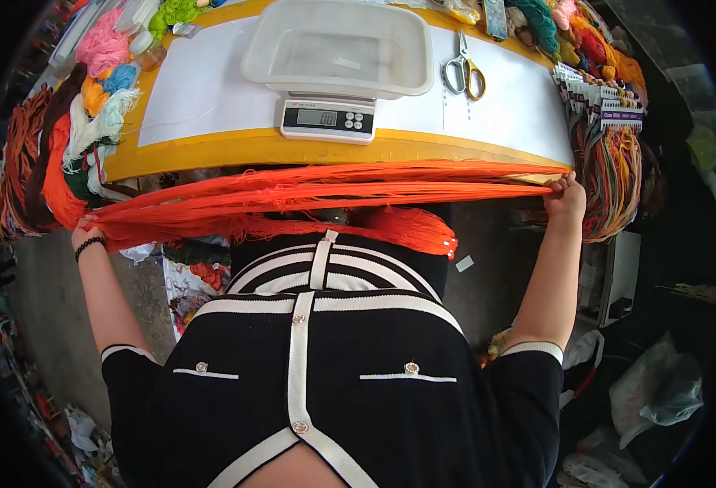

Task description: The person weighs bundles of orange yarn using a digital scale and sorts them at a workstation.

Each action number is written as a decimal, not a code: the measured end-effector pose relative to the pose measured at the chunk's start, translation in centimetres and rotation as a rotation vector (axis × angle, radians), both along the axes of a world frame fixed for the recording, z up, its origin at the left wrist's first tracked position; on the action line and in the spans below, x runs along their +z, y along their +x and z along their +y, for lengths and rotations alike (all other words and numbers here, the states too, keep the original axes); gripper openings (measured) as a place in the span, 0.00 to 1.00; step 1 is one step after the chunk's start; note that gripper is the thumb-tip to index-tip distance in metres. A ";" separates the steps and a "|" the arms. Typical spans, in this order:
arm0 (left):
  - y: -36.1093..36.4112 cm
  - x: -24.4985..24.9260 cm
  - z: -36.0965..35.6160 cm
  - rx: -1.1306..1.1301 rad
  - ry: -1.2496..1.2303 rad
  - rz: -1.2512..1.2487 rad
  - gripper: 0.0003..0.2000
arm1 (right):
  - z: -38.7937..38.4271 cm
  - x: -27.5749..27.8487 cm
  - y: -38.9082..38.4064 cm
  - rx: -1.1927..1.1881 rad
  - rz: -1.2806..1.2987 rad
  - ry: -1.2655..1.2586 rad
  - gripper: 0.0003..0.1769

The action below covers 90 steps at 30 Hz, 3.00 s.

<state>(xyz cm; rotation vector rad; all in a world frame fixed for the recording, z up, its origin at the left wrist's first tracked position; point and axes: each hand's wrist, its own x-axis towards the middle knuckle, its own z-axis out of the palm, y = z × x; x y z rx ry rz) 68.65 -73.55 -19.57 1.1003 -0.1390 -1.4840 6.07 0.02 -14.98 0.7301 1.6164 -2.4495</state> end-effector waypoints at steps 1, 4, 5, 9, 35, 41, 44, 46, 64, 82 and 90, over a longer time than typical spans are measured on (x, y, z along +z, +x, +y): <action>2.6 -2.2 -2.9 0.000 0.000 0.001 0.08 | 0.4 -0.3 -0.8 0.000 0.001 0.000 0.13; 8.6 -6.3 -7.1 0.061 0.034 -0.025 0.05 | 2.4 -1.0 -3.0 -0.148 0.002 -0.087 0.15; 9.7 -5.9 -6.6 0.057 0.094 -0.193 0.05 | 3.6 -1.0 -3.4 -0.117 0.047 -0.043 0.16; 13.4 -2.9 -4.1 0.031 0.339 -0.862 0.04 | 8.1 -0.3 -5.6 -0.202 0.126 0.158 0.16; 18.3 -5.9 -5.2 0.218 -0.092 -0.236 0.14 | 8.3 6.5 -10.2 -0.208 0.086 0.208 0.13; 17.7 -4.7 -4.5 0.259 -0.271 -0.197 0.16 | 9.8 7.1 -13.2 -0.346 0.087 0.252 0.12; 21.4 -8.7 -7.0 0.303 -0.306 -0.214 0.15 | 6.1 8.7 -10.3 -0.248 0.139 0.351 0.10; 21.0 -8.4 -5.9 0.107 -0.227 -0.276 0.15 | 4.1 10.1 -8.4 -0.092 0.215 0.335 0.09; -26.9 -3.4 33.5 -2.036 0.140 -0.031 0.21 | -6.3 25.7 10.1 0.872 0.687 -0.261 0.10; -20.5 3.3 26.3 -0.965 -0.411 0.790 0.15 | 0.0 17.2 7.4 0.592 0.561 -0.202 0.10; -5.1 6.3 10.5 -0.791 -0.410 0.937 0.02 | -2.5 15.1 5.9 0.708 0.513 -0.017 0.14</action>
